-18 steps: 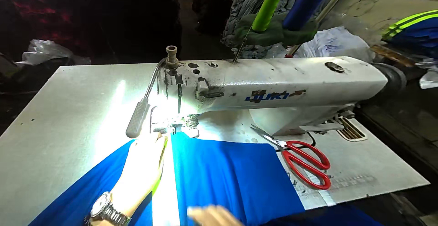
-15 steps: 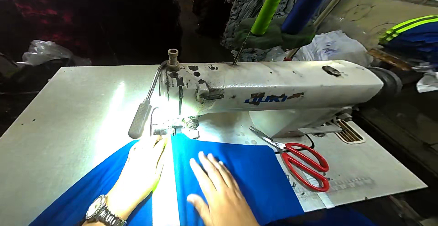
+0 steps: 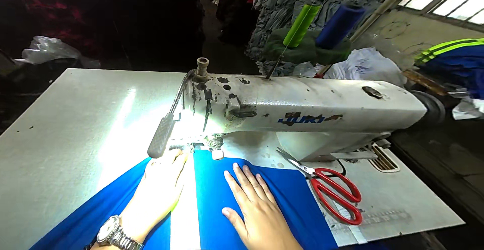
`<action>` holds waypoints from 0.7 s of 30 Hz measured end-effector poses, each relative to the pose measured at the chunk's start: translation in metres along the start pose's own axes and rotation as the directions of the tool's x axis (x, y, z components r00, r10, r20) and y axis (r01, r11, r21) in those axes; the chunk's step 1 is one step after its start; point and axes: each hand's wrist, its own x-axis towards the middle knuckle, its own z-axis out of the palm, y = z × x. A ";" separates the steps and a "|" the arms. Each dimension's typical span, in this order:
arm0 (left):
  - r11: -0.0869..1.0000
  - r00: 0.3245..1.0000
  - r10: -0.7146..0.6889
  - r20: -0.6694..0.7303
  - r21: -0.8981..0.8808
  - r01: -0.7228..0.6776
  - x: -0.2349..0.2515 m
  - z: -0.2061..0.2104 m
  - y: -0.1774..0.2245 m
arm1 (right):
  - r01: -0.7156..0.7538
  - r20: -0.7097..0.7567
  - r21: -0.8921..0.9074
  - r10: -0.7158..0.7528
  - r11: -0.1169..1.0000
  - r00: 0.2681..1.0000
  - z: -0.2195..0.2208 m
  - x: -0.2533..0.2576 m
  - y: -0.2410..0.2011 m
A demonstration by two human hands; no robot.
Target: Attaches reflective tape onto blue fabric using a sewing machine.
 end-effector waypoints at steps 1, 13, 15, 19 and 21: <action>1.000 1.000 -0.004 0.001 -0.003 0.004 0.000 0.001 0.000 | 0.001 -0.008 -0.005 -0.001 1.000 1.000 0.001 0.001 0.000; 0.999 1.000 -0.011 -0.008 0.034 0.011 0.001 0.003 0.002 | -0.011 0.091 0.039 0.007 0.999 0.996 -0.009 0.003 0.000; 0.999 1.000 0.000 -0.022 0.038 0.001 0.001 0.004 0.001 | -0.011 0.095 0.037 0.007 0.999 0.995 -0.010 0.003 0.000; 0.999 1.000 -0.006 -0.004 0.042 0.006 0.001 -0.001 0.003 | -0.014 0.105 0.040 0.010 0.999 0.994 -0.010 0.004 -0.001; 1.000 1.000 -0.007 0.006 0.030 0.007 0.001 -0.002 0.003 | -0.013 0.104 0.044 0.009 0.999 0.995 -0.010 0.003 -0.001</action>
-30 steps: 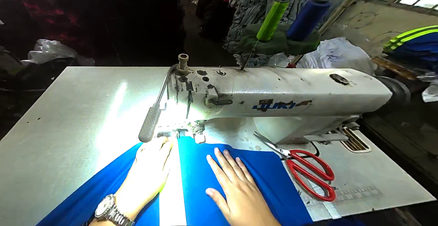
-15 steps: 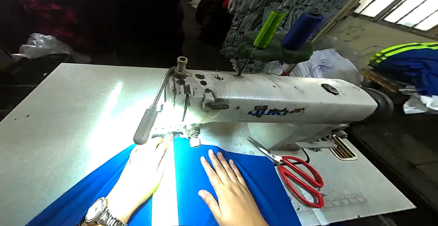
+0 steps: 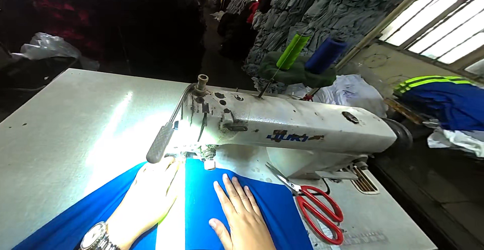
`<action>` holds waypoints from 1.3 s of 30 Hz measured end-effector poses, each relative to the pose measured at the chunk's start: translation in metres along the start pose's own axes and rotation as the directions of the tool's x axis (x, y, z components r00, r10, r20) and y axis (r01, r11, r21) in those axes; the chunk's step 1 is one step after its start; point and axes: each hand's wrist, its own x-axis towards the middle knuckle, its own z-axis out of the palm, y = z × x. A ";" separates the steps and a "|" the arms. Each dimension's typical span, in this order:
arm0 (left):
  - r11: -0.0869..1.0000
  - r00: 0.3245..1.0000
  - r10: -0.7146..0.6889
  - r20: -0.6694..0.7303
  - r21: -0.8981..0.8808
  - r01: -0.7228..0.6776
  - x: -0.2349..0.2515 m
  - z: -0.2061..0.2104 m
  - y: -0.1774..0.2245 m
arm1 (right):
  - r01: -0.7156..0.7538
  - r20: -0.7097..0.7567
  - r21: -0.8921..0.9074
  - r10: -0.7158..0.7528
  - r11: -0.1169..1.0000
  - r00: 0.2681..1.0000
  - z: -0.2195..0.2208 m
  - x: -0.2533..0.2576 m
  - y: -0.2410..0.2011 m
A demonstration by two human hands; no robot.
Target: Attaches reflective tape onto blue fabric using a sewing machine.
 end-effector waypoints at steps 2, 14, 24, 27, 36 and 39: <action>1.000 1.000 0.009 -0.026 -0.003 -0.009 0.000 0.003 -0.001 | 0.005 -0.013 -0.009 -0.005 1.000 1.000 0.001 0.000 0.000; 1.000 0.999 -0.002 0.045 0.002 0.002 0.005 -0.005 -0.001 | 0.154 -0.741 0.083 -0.042 0.985 0.670 -0.118 0.003 0.095; 0.999 0.994 -0.036 0.107 -0.028 0.039 0.006 -0.008 0.000 | -0.645 -0.375 0.376 0.746 0.665 0.550 -0.212 0.049 0.274; 0.999 0.996 -0.033 0.084 -0.017 0.035 0.006 -0.004 -0.001 | -0.386 -0.572 0.493 0.625 0.780 0.532 -0.159 -0.001 0.282; 0.998 0.996 0.012 0.086 -0.062 -0.007 0.008 0.000 -0.007 | -0.340 -0.502 0.644 0.714 0.685 0.489 -0.183 0.015 0.240; 0.996 0.986 -0.006 0.168 -0.086 0.020 0.008 -0.002 -0.010 | -0.465 -0.498 0.543 0.714 0.699 0.492 -0.166 -0.003 0.241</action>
